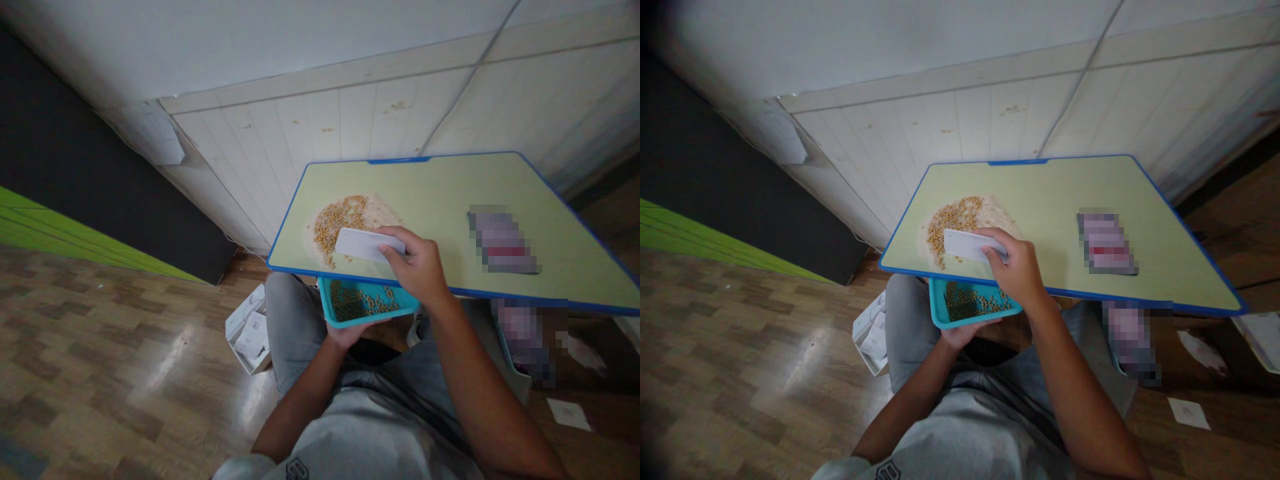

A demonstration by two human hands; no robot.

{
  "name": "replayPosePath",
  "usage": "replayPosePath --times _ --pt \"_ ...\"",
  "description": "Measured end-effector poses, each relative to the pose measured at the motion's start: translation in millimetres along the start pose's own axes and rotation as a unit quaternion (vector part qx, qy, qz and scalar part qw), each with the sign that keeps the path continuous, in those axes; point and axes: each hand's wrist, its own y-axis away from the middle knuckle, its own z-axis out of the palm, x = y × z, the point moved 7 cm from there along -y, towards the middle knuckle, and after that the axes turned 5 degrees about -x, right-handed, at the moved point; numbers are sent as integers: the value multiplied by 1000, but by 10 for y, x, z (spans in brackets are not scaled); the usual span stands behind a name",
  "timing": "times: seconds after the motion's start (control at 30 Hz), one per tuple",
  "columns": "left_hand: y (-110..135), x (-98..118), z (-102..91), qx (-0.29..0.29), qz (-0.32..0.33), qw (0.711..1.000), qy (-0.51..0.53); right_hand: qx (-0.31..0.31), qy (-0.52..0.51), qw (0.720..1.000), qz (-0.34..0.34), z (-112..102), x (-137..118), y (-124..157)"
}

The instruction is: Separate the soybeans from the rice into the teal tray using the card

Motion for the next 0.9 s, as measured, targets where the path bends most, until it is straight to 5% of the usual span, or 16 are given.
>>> replayPosePath --times 0.37,0.9 --pt "0 35 171 -18 -6 998 -56 -2 9 1000 1 -3 -4 9" --pt "-7 12 146 -19 -14 999 -41 -45 -26 999 -3 14 -67 37"
